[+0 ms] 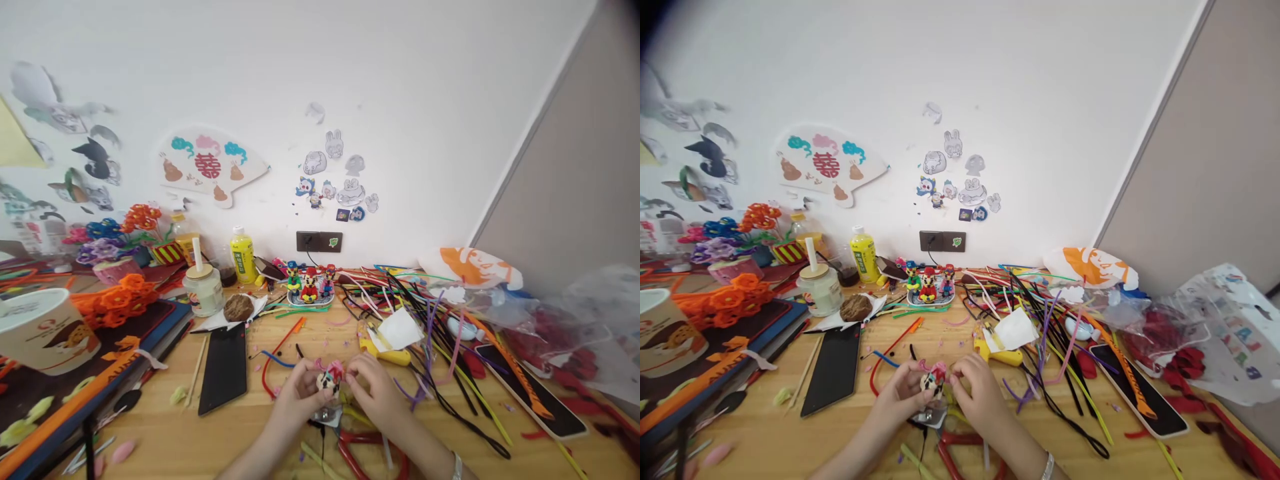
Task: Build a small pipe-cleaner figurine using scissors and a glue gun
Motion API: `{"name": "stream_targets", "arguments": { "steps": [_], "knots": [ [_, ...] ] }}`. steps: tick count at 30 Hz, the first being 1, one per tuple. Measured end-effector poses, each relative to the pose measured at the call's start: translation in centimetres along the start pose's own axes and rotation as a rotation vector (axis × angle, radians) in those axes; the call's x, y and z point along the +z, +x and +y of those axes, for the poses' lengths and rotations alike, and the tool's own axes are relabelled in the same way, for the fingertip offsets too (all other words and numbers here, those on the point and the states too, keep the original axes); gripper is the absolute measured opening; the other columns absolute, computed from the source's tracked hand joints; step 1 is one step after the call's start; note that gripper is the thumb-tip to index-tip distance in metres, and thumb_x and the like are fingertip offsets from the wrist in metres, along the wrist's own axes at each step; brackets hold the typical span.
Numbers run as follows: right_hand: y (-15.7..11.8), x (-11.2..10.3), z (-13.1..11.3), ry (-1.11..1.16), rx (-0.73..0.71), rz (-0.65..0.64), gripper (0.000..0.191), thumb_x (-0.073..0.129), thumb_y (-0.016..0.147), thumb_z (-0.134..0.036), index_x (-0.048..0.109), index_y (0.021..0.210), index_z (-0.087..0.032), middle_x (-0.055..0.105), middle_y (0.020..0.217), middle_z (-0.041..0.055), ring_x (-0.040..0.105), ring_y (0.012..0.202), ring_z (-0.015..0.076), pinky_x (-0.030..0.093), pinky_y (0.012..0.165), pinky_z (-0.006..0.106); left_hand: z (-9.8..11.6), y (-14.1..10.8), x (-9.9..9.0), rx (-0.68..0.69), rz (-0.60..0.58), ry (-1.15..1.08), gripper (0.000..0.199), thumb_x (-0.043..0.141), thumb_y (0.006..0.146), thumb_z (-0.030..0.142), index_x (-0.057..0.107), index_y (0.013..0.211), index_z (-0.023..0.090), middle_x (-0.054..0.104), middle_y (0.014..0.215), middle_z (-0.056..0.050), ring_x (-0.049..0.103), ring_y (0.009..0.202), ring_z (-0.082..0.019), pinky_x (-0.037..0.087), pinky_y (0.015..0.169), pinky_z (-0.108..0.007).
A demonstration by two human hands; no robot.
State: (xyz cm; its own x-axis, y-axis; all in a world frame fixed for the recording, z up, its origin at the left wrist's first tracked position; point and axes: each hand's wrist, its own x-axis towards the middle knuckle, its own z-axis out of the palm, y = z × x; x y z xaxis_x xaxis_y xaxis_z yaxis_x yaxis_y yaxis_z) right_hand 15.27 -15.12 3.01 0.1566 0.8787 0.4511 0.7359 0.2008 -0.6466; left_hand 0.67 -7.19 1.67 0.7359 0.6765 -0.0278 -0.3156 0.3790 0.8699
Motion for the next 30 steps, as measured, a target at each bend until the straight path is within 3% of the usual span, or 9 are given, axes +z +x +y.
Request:
{"name": "stream_targets", "arguments": {
  "steps": [2,6,14,24,30],
  "knots": [
    [0.0,-0.2,-0.2,0.031,0.024,-0.004,0.009,0.046,0.081,-0.018,0.055,0.081,-0.019,0.057,0.078,0.0026,0.051,0.076,0.0162,0.039,0.072,0.028,0.1,0.0,0.0,-0.015,0.003,0.019,0.034,0.075,0.057,0.019,0.047,0.077,0.018,0.064,0.076,0.001,0.059,0.069,-0.013,0.047,0.063,-0.027],
    [0.0,-0.7,-0.8,0.106,0.048,-0.077,0.02,0.052,0.079,-0.023,0.056,0.099,-0.021,0.059,0.091,0.0036,0.052,0.084,0.0166,0.04,0.078,0.03,0.1,-0.1,0.2,-0.004,0.019,0.062,0.043,0.076,0.054,0.019,0.048,0.086,0.019,0.063,0.076,0.001,0.06,0.072,-0.013,0.046,0.066,-0.026],
    [0.1,-0.5,-1.0,0.207,0.179,-0.12,0.018,0.057,0.075,-0.021,0.058,0.092,-0.018,0.06,0.088,0.0037,0.054,0.082,0.0164,0.042,0.075,0.029,0.8,-0.6,1.0,-0.092,0.065,0.13,0.027,0.057,0.071,0.04,0.044,0.081,0.019,0.059,0.064,0.004,0.06,0.056,-0.013,0.05,0.059,-0.031],
    [-0.3,0.4,-1.0,0.215,0.176,-0.111,0.019,0.062,0.068,-0.015,0.059,0.087,-0.018,0.058,0.082,0.0014,0.053,0.079,0.0164,0.041,0.075,0.029,0.8,-0.7,1.1,-0.1,0.124,0.229,0.03,0.057,0.069,0.045,0.044,0.077,0.02,0.054,0.057,0.006,0.055,0.048,-0.012,0.048,0.047,-0.026],
    [-0.2,-0.1,-1.5,0.243,0.168,-0.111,0.019,0.063,0.066,-0.016,0.06,0.084,-0.019,0.059,0.08,0.0003,0.053,0.079,0.0165,0.04,0.077,0.03,1.4,-1.1,1.4,-0.025,0.112,0.353,0.028,0.059,0.068,0.044,0.05,0.068,0.018,0.05,0.056,0.006,0.05,0.05,-0.011,0.045,0.048,-0.023]
  ]
}}
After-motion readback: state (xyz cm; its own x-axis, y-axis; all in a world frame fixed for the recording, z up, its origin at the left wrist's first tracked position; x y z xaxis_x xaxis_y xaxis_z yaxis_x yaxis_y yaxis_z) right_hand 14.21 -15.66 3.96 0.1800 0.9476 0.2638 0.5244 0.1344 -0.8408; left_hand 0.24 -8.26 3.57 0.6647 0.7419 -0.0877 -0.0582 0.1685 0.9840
